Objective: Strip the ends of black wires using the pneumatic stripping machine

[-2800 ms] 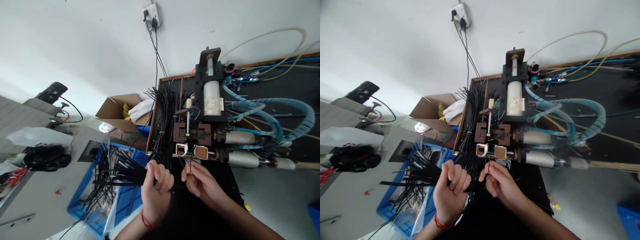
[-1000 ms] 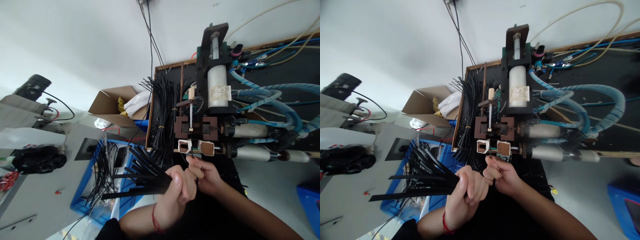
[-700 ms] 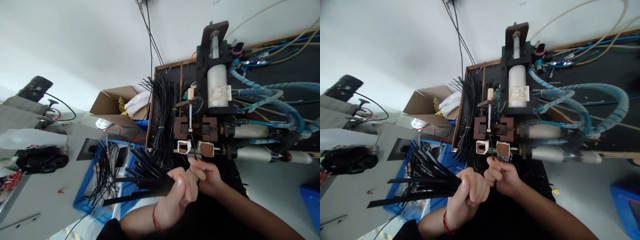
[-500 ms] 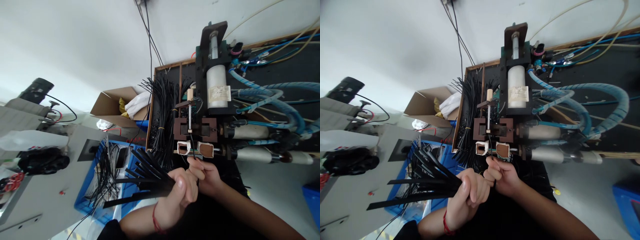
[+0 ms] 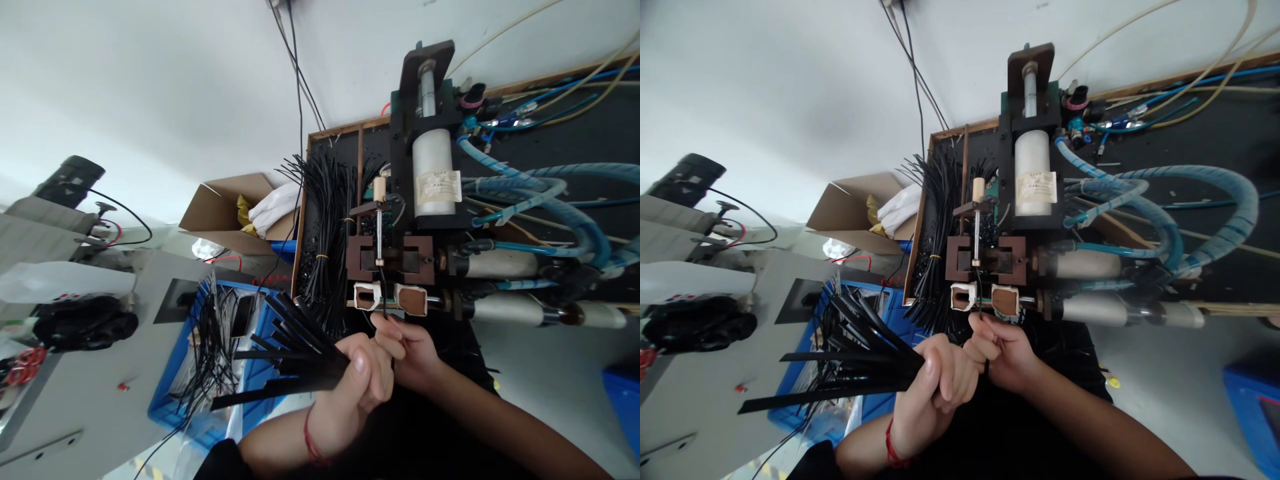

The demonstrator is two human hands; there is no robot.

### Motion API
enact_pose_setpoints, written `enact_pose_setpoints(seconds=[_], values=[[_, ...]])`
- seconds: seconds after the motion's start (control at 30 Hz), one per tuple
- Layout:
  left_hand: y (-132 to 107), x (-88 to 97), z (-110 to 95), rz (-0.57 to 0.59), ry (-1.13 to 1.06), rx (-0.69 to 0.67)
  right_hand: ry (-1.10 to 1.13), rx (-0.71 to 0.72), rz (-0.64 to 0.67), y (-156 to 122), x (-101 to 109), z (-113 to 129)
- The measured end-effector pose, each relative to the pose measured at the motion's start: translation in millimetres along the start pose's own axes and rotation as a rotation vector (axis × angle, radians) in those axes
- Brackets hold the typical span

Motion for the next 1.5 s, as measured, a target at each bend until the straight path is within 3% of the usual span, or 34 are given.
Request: enact_pose_setpoints(seconds=[0.37, 0.93, 1.17, 1.5], values=[[-3, 4.6, 3, 0.030, 0.005, 0.012, 0.054, 0.066, -0.029, -6, 5, 3], [-4, 15.9, 2, -0.022, 0.065, 0.071, -0.081, 0.013, -0.073, 2, 10, -7], [-4, 15.2, -2, -0.010, 0.036, 0.044, -0.045, 0.036, -0.007, 5, 1, -6], [-5, 16.4, 2, -0.027, 0.045, 0.054, -0.065, 0.025, -0.084, 3, 9, -7]])
Point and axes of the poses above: each hand's wrist, its own y-axis towards the middle knuckle, its own x-axis out of the back of the hand, z = x × y, the point moved 10 cm from there along y, towards the middle knuckle, and after that the axes turned 5 degrees about x, right-handed, at the moved point
